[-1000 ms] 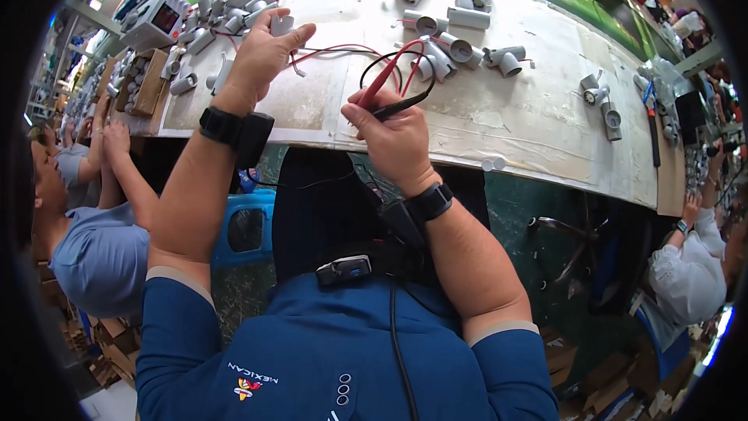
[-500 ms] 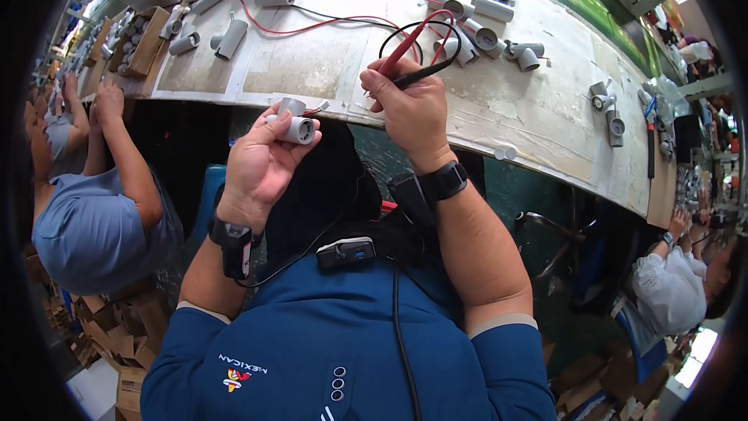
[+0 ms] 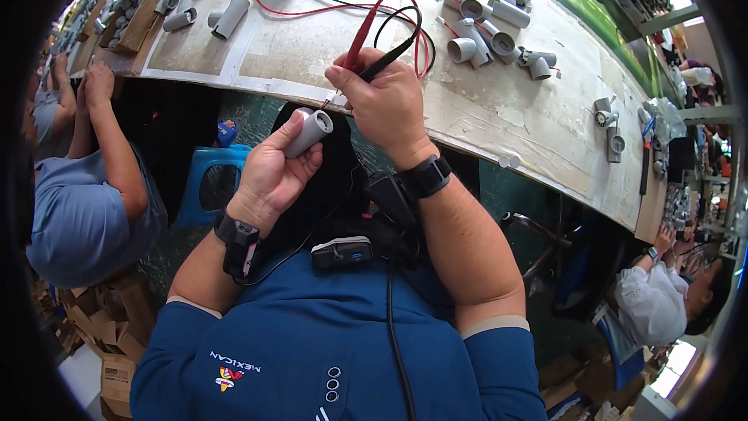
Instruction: Test electrical components using a multimeter on a production line.
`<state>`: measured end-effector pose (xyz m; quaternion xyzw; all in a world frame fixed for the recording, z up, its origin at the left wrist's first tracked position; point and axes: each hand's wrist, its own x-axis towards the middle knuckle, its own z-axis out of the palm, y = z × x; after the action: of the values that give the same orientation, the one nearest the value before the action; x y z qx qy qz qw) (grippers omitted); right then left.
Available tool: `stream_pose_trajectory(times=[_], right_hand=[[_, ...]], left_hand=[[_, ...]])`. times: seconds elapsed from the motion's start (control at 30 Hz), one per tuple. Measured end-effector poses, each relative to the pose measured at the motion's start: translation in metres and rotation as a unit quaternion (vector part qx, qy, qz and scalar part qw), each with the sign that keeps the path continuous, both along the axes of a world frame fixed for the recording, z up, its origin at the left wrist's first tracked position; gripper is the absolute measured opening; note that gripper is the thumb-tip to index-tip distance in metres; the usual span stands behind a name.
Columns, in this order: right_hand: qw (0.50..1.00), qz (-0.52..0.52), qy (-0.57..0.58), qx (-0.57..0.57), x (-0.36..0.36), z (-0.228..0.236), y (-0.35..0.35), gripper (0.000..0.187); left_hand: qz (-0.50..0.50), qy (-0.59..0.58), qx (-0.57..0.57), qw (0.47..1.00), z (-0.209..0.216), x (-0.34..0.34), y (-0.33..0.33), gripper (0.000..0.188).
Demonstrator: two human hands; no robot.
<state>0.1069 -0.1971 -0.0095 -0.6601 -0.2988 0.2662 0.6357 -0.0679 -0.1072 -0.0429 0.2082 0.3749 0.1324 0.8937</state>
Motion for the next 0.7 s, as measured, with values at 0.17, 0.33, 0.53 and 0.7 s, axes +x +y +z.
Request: stream_pose_trajectory(times=[0.17, 0.33, 0.53, 0.7], right_hand=[[1.0, 0.006, -0.029, -0.007, -0.0011, -0.0033, 0.0072, 0.013], [0.998, 0.005, -0.064, -0.02, -0.0034, -0.0047, 0.0108, 0.014], [0.997, 0.009, -0.077, -0.016, -0.0054, -0.0067, 0.0106, 0.013], [0.996, 0.003, -0.093, -0.01, -0.0071, -0.0064, 0.0117, 0.013]], left_hand=[[0.012, 0.007, -0.006, 1.0, -0.0003, -0.0002, 0.0001, 0.033], [0.009, 0.001, -0.018, 1.0, -0.0006, -0.0006, 0.0005, 0.034], [0.01, 0.001, -0.021, 1.0, -0.0026, -0.0002, 0.0011, 0.033], [0.005, -0.001, -0.023, 1.0, -0.0066, 0.001, 0.0001, 0.032]])
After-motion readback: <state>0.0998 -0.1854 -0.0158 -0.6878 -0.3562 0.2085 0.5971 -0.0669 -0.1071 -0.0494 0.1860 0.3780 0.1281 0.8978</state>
